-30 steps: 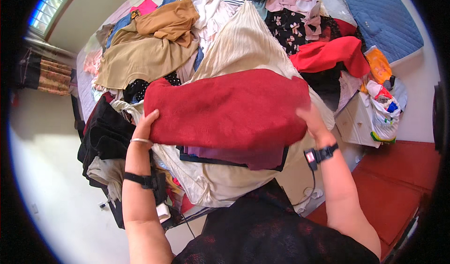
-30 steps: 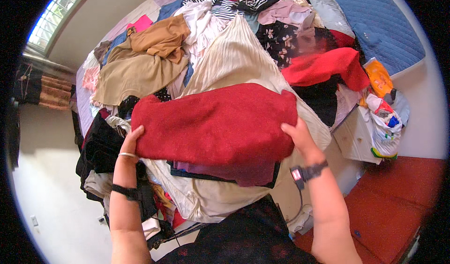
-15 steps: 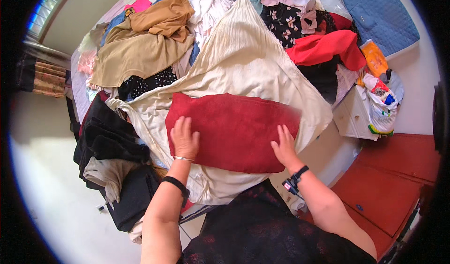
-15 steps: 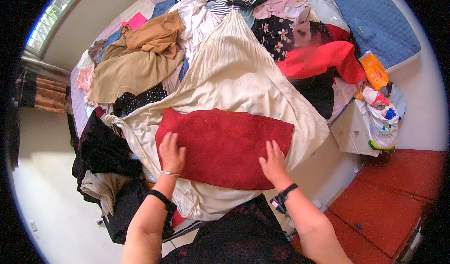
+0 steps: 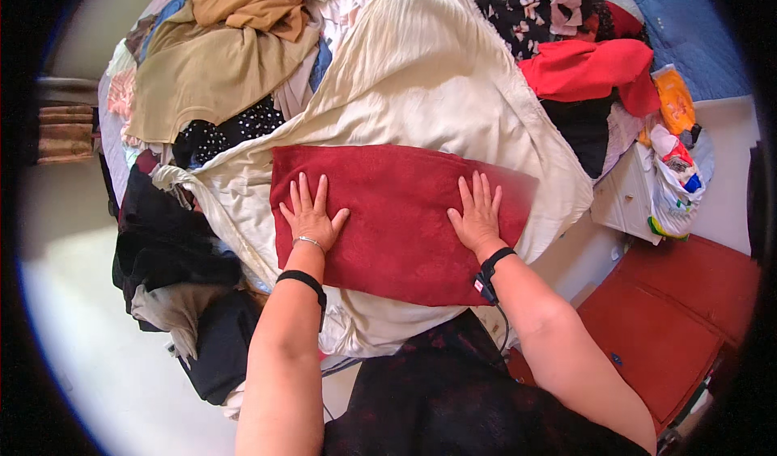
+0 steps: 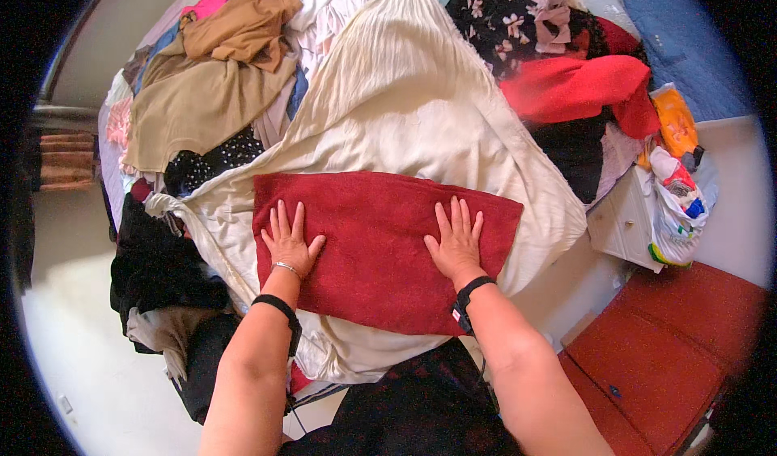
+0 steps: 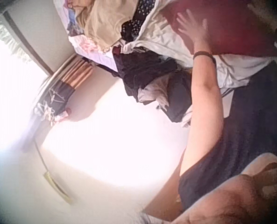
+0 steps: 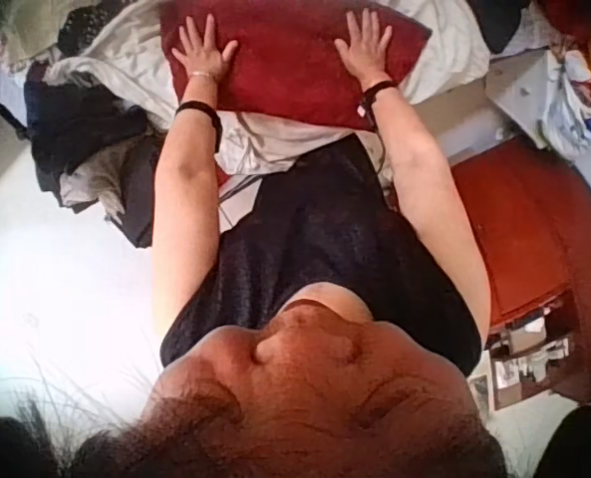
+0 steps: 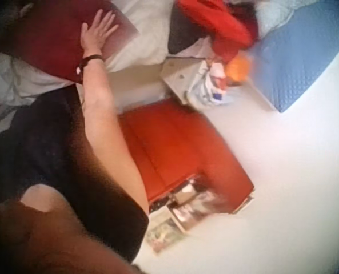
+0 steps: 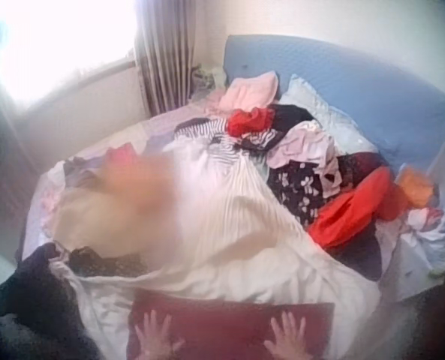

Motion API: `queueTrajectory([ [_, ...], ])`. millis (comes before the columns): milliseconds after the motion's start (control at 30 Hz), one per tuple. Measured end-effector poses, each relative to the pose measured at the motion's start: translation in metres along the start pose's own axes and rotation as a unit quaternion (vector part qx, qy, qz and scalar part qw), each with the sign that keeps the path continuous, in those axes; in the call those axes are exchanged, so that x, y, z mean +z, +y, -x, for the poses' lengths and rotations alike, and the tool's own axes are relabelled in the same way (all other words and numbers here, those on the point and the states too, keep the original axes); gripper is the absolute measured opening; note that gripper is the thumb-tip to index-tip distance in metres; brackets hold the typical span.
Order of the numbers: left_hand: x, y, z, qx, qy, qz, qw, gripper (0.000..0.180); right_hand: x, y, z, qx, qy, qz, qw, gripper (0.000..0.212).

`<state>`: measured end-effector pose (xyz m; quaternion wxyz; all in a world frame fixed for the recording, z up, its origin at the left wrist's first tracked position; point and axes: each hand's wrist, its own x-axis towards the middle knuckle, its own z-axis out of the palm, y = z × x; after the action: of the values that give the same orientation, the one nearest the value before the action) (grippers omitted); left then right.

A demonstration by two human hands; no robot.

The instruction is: Fold various items of clothing on a bed.

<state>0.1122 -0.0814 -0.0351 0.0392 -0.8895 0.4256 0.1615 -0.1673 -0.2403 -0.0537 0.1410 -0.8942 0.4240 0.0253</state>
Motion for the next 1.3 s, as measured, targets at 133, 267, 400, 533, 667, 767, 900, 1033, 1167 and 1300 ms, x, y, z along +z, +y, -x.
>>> queueTrajectory([
  [133, 0.017, -0.007, -0.018, 0.015, 0.012, -0.007, 1.0, 0.088, 0.022, 0.008, -0.006, 0.002, -0.019, -0.024, 1.0, 0.073],
  [267, 0.029, -0.014, -0.02, 0.024, 0.028, 0.026, 0.999, 0.089, 0.035, 0.016, -0.008, -0.028, 0.031, -0.041, 0.998, 0.076],
  [400, 0.033, -0.016, -0.019, 0.022, 0.041, 0.012, 0.999, 0.09, 0.039, 0.018, -0.008, -0.042, 0.044, -0.043, 0.997, 0.074],
  [533, 0.02, -0.014, -0.012, 0.023, 0.044, 0.027, 0.998, 0.087, 0.03, 0.01, -0.006, -0.022, 0.026, -0.02, 0.999, 0.073],
  [667, -0.008, -0.008, 0.003, 0.03, 0.03, 0.052, 0.998, 0.087, -0.002, -0.007, 0.0, -0.028, 0.026, -0.006, 0.999, 0.072],
  [767, -0.028, -0.008, 0.035, 0.051, 0.057, 0.029, 0.997, 0.088, -0.032, -0.031, 0.016, -0.015, -0.011, -0.013, 1.0, 0.073],
  [900, -0.032, -0.014, 0.073, 0.027, -0.007, 0.022, 0.999, 0.093, -0.048, -0.077, 0.035, -0.145, -0.136, -0.03, 0.98, 0.087],
  [1033, -0.015, -0.024, 0.07, -0.014, -0.073, 0.002, 0.997, 0.096, -0.035, -0.101, 0.019, -0.133, -0.216, 0.023, 0.967, 0.096],
  [1167, 0.01, -0.028, 0.049, -0.017, -0.077, -0.004, 0.997, 0.098, -0.015, -0.108, 0.006, -0.122, -0.224, 0.018, 0.967, 0.101],
  [1300, 0.029, -0.039, 0.048, 0.022, -0.008, 0.029, 0.999, 0.104, 0.001, -0.116, 0.002, -0.115, -0.232, 0.067, 0.964, 0.103],
])
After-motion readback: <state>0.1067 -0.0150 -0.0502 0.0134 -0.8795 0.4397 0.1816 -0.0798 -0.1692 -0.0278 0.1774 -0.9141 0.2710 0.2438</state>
